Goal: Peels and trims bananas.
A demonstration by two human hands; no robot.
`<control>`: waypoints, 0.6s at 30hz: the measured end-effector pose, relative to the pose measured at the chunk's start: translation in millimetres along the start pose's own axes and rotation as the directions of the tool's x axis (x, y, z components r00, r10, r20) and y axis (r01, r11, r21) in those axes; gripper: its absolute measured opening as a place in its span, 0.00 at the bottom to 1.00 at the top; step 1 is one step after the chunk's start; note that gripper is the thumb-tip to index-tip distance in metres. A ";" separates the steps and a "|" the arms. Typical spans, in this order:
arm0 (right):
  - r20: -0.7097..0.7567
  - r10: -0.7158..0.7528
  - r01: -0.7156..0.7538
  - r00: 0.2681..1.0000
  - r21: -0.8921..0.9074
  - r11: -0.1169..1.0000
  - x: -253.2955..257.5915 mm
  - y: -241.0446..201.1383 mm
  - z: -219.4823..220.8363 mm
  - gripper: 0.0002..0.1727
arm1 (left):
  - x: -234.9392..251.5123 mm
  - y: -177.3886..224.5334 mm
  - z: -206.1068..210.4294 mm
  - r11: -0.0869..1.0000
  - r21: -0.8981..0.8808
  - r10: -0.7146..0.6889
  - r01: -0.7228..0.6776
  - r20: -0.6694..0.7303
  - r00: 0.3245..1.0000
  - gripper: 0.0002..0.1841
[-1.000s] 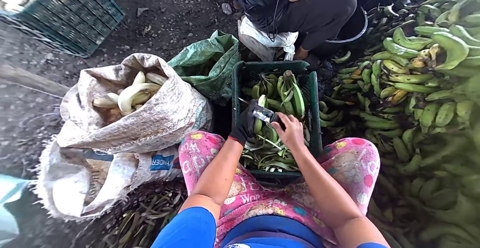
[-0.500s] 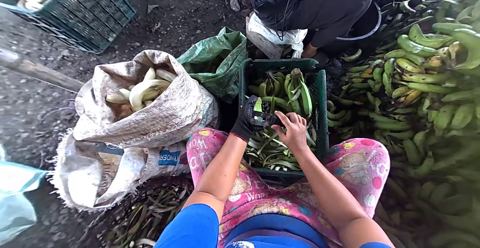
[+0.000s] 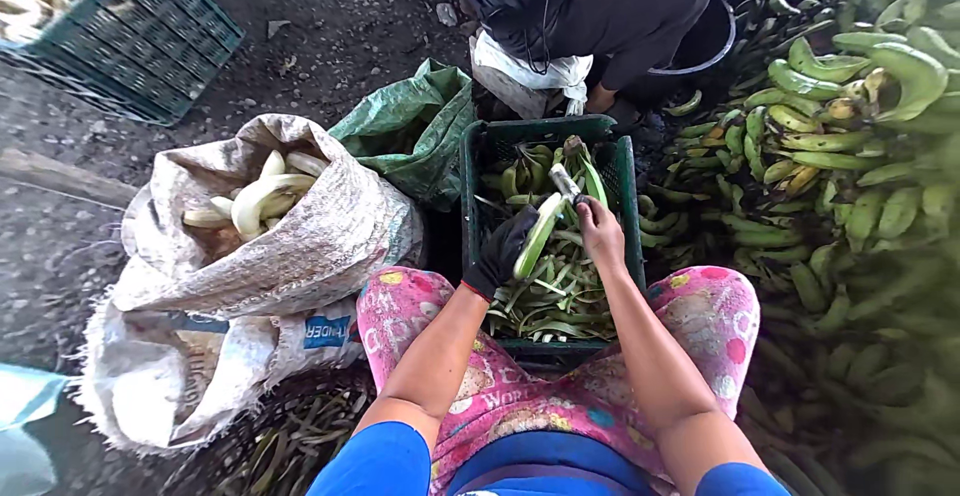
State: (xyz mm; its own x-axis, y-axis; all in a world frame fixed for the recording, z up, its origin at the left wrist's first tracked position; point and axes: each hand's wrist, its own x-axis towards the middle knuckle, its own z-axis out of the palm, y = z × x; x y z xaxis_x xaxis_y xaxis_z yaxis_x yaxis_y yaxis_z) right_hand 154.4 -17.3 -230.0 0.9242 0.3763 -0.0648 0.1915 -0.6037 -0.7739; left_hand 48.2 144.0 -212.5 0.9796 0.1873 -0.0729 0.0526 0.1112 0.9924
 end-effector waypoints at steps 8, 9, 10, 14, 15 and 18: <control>0.081 -0.514 0.519 0.854 -0.065 0.852 -33.8 1.7 7.8 0.31 | 9.7 -8.5 -29.4 0.918 -0.381 -0.139 0.107 -0.057 0.989 0.15; 0.067 -0.583 0.587 0.810 -0.101 0.803 -37.9 2.2 10.3 0.30 | 10.8 -4.6 -29.9 0.874 -0.464 -0.204 0.143 -0.084 0.975 0.17; 0.067 -0.619 0.622 0.782 -0.121 0.773 -40.7 1.8 11.4 0.28 | 12.9 -1.8 -30.4 0.829 -0.536 -0.258 0.161 -0.109 0.960 0.21; 0.117 -0.565 0.577 0.817 -0.167 0.799 -43.5 -2.1 12.2 0.24 | 10.3 2.3 -26.7 0.813 -0.556 -0.264 0.174 -0.085 0.961 0.23; 0.120 -0.529 0.543 0.840 -0.165 0.824 -43.4 -3.3 13.2 0.24 | 8.9 2.7 -24.8 0.808 -0.562 -0.264 0.175 -0.079 0.961 0.23; 0.059 -0.431 0.435 0.900 -0.162 0.886 -41.8 -6.8 18.9 0.24 | 7.3 5.2 -16.4 0.756 -0.633 -0.249 0.168 -0.040 0.968 0.22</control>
